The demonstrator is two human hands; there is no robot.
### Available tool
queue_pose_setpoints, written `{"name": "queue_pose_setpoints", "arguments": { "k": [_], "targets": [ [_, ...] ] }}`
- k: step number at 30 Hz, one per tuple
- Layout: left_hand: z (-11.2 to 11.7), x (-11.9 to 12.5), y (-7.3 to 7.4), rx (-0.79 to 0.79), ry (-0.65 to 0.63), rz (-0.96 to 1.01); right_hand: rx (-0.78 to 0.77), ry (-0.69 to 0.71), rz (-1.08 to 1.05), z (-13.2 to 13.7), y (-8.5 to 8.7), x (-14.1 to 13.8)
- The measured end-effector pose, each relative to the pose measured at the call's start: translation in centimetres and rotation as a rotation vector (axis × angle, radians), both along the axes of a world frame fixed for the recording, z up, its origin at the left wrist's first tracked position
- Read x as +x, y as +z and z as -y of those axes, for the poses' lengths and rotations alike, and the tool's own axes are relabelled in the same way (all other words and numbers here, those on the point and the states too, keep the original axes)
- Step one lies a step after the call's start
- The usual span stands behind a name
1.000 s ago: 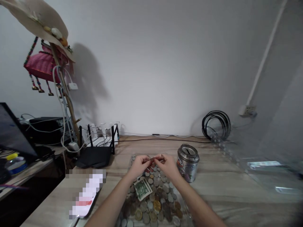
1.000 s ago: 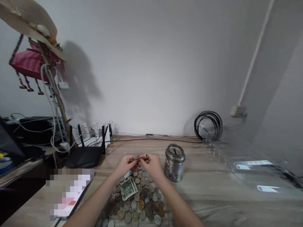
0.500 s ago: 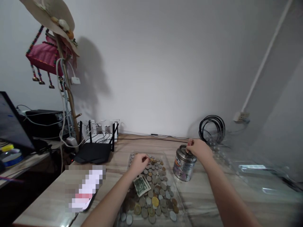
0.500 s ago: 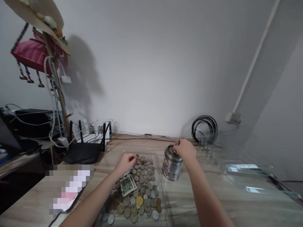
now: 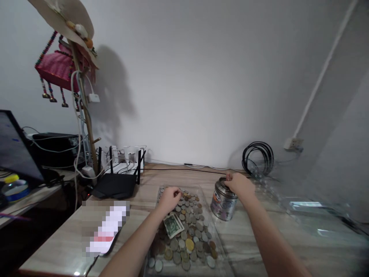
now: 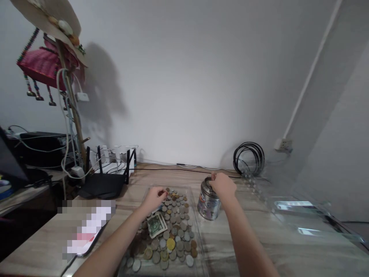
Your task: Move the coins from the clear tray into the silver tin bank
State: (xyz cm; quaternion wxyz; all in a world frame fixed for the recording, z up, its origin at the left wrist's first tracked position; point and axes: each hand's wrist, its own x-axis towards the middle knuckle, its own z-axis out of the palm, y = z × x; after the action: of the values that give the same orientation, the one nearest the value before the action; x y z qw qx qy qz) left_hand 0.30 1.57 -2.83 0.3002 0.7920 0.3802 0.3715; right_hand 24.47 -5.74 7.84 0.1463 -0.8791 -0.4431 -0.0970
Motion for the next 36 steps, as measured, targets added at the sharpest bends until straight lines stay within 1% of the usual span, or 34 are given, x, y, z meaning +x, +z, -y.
{"name": "queue_pose_setpoints", "arguments": {
  "k": [2,4,5,7,9,10,12,14,17,19,22,24,26,28,30,33,36],
  "targets": [
    [0.1,-0.1,0.1,0.008,0.006,-0.016,-0.022,0.010,0.006,0.3,0.0,0.0],
    [0.2,-0.1,0.2,0.017,0.007,-0.028,-0.020,0.054,0.007,0.8,0.1,0.1],
    [0.2,-0.1,0.3,0.020,0.007,-0.032,0.019,0.088,0.021,1.1,0.1,0.1],
    [0.3,-0.1,0.4,0.026,0.003,-0.037,0.183,0.166,0.096,1.7,0.1,0.1],
    [0.3,-0.1,0.5,0.034,0.008,-0.043,0.339,0.261,0.196,2.3,-0.4,0.0],
    [0.3,-0.2,0.5,0.036,0.010,-0.049,0.361,0.308,0.229,2.5,-0.9,-0.1],
    [0.4,-0.2,0.6,0.038,0.021,-0.063,0.305,0.382,0.241,2.8,-2.1,0.0],
    [0.5,-0.3,0.8,0.039,0.038,-0.078,0.247,0.413,0.214,2.8,-3.4,0.5],
    [0.8,-0.4,1.1,0.051,0.054,-0.097,0.274,0.422,0.205,2.4,-5.0,1.5],
    [0.9,-0.4,1.2,0.059,0.058,-0.118,0.315,0.381,0.232,2.1,-5.6,1.8],
    [0.8,-0.5,1.2,0.067,0.073,-0.183,0.300,0.297,0.211,1.7,-6.1,1.6],
    [0.5,-0.6,1.2,0.072,0.097,-0.241,0.270,0.277,0.170,1.5,-6.3,1.4],
    [0.2,-0.8,1.0,0.080,0.131,-0.297,0.281,0.313,0.136,1.4,-6.5,1.7],
    [-0.1,-1.1,0.8,0.102,0.139,-0.364,0.322,0.385,0.098,1.2,-6.5,2.6],
    [-0.2,-1.3,0.4,0.126,0.100,-0.459,0.352,0.440,0.053,1.1,-6.4,3.9],
    [-0.2,-1.6,-0.2,0.101,0.023,-0.586,0.355,0.443,0.004,0.9,-6.3,5.4],
    [-0.1,-1.7,-0.6,0.055,-0.005,-0.600,0.355,0.454,0.020,0.6,-6.5,5.7]
  ]
}}
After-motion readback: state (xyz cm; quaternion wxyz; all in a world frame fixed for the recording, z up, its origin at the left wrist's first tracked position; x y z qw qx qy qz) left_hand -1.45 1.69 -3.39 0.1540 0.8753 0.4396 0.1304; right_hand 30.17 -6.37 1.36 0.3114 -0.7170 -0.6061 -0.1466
